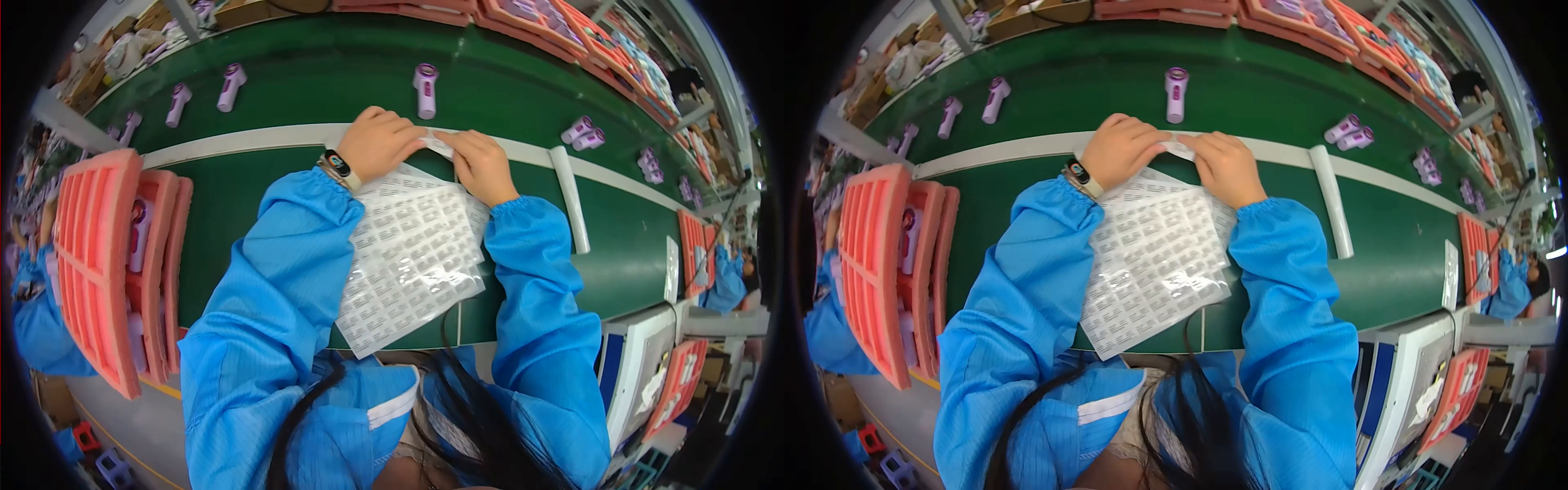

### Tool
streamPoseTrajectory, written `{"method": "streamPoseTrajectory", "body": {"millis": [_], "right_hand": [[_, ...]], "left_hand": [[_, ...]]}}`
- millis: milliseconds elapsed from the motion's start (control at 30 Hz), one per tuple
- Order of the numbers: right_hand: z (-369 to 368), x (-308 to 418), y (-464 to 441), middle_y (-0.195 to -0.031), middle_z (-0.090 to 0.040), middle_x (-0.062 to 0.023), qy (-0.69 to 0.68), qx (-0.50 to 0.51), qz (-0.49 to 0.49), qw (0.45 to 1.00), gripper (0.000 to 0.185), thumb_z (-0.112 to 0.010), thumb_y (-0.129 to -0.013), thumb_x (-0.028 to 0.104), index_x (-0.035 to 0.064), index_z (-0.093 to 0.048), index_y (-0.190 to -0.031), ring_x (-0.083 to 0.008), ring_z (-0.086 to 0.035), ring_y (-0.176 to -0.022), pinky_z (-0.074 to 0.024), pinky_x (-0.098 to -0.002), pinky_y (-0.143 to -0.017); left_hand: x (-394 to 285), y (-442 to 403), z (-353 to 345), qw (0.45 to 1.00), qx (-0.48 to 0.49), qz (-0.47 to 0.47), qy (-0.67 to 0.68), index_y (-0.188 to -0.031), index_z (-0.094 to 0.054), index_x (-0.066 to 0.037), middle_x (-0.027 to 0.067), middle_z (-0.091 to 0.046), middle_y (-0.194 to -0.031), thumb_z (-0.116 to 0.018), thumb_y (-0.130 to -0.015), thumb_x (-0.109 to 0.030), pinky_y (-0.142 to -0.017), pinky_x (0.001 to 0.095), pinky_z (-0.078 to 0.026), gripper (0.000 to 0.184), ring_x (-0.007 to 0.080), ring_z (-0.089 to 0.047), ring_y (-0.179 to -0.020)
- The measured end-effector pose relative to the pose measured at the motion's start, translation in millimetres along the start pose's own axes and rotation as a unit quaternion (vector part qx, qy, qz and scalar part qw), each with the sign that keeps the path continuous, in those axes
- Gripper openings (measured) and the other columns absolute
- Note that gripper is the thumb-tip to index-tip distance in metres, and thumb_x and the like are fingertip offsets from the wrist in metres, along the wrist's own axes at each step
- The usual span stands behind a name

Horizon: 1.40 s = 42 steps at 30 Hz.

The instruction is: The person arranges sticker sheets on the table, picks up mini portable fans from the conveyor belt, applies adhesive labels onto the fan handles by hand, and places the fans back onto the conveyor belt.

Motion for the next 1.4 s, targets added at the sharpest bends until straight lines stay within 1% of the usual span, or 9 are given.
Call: {"method": "streamPoseTrajectory", "body": {"millis": [133, 200, 300, 400, 533, 667, 800, 1100, 1400], "right_hand": [[6, 7, -3, -0.086, -0.064, -0.0098, -0.075, -0.004, 0.004, 0.997, 0.030, -0.058, -0.074, 0.001, 0.0038, -0.068, -0.102, -0.0256, -0.059, -0.077, -0.0474, -0.0353, -0.069], [5, 9, -3, -0.089, -0.064, -0.0100, -0.076, -0.001, 0.009, 0.997, 0.026, -0.064, -0.076, 0.005, 0.0042, -0.068, -0.102, -0.0250, -0.059, -0.080, -0.0479, -0.0343, -0.068], [-2, 5, -2, -0.091, -0.064, -0.0085, -0.052, 0.007, -0.032, 0.998, 0.025, -0.070, -0.077, 0.008, 0.0049, -0.068, -0.102, -0.0233, -0.058, -0.081, -0.0481, -0.0325, -0.067], [-5, -7, 2, -0.092, -0.064, -0.0062, -0.115, 0.008, -0.119, 0.986, 0.025, -0.073, -0.078, 0.008, 0.0052, -0.068, -0.101, -0.0214, -0.058, -0.080, -0.0482, -0.0300, -0.064], [-4, -18, 5, -0.092, -0.063, -0.0057, -0.118, -0.017, -0.122, 0.985, 0.023, -0.071, -0.078, 0.005, 0.0045, -0.068, -0.101, -0.0209, -0.058, -0.081, -0.0482, -0.0281, -0.062], [-2, -13, 5, -0.090, -0.065, -0.0077, -0.134, -0.015, -0.090, 0.987, 0.022, -0.074, -0.078, 0.011, 0.0019, -0.068, -0.097, -0.0218, -0.059, -0.084, -0.0490, -0.0297, -0.070], [-8, -25, 8, -0.089, -0.065, -0.0081, -0.213, -0.012, -0.151, 0.965, 0.023, -0.074, -0.078, 0.012, 0.0007, -0.068, -0.098, -0.0211, -0.061, -0.085, -0.0500, -0.0288, -0.073], [-9, -30, 11, -0.084, -0.064, -0.0067, -0.165, -0.017, -0.164, 0.972, 0.021, -0.070, -0.082, 0.008, 0.0055, -0.067, -0.102, -0.0187, -0.061, -0.078, -0.0495, -0.0292, -0.067], [-4, -20, 8, -0.077, -0.065, -0.0068, -0.095, -0.025, -0.126, 0.987, 0.019, -0.063, -0.085, 0.007, 0.0091, -0.066, -0.104, -0.0246, -0.059, -0.072, -0.0462, -0.0361, -0.072]], "left_hand": [[1, 4, -2, 0.999, -0.024, -0.007, -0.027, -0.097, -0.066, -0.015, -0.0014, -0.062, -0.087, -0.060, -0.089, -0.028, -0.080, 0.0330, -0.041, 0.016, 0.0183, -0.058, -0.084], [2, 3, -4, 1.000, -0.007, -0.006, -0.030, -0.097, -0.066, -0.015, -0.0015, -0.062, -0.087, -0.060, -0.089, -0.029, -0.080, 0.0333, -0.041, 0.017, 0.0182, -0.058, -0.085], [3, 4, -3, 1.000, 0.007, 0.002, -0.018, -0.097, -0.066, -0.015, -0.0010, -0.062, -0.089, -0.061, -0.088, -0.031, -0.080, 0.0335, -0.041, 0.019, 0.0187, -0.057, -0.086], [0, 4, 0, 1.000, -0.003, -0.007, -0.006, -0.098, -0.065, -0.014, -0.0002, -0.062, -0.092, -0.062, -0.088, -0.031, -0.081, 0.0336, -0.041, 0.020, 0.0193, -0.057, -0.087], [0, 3, -1, 1.000, -0.012, -0.011, -0.011, -0.100, -0.065, -0.013, -0.0002, -0.063, -0.095, -0.064, -0.086, -0.027, -0.082, 0.0339, -0.042, 0.020, 0.0190, -0.058, -0.089], [-1, 4, -1, 0.998, -0.019, -0.021, -0.050, -0.099, -0.066, -0.013, -0.0014, -0.064, -0.094, -0.066, -0.080, -0.016, -0.081, 0.0333, -0.043, 0.020, 0.0174, -0.059, -0.088], [-1, 4, 5, 0.997, -0.045, -0.016, -0.061, -0.099, -0.067, -0.013, -0.0017, -0.065, -0.092, -0.066, -0.078, -0.012, -0.079, 0.0327, -0.044, 0.022, 0.0169, -0.059, -0.086], [-1, 4, 3, 0.997, -0.026, -0.014, -0.066, -0.103, -0.068, -0.014, -0.0017, -0.065, -0.091, -0.066, -0.078, -0.012, -0.078, 0.0327, -0.044, 0.026, 0.0166, -0.059, -0.085], [1, 4, 2, 0.997, -0.041, -0.014, -0.069, -0.102, -0.069, -0.016, -0.0029, -0.064, -0.086, -0.065, -0.081, -0.016, -0.077, 0.0326, -0.043, 0.021, 0.0159, -0.058, -0.082]]}}
Point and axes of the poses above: each hand's wrist, its own y-axis away from the middle knuckle, its own z-axis out of the back of the hand, x = y × z, the point moved 8 cm from there along -y, towards the middle knuckle
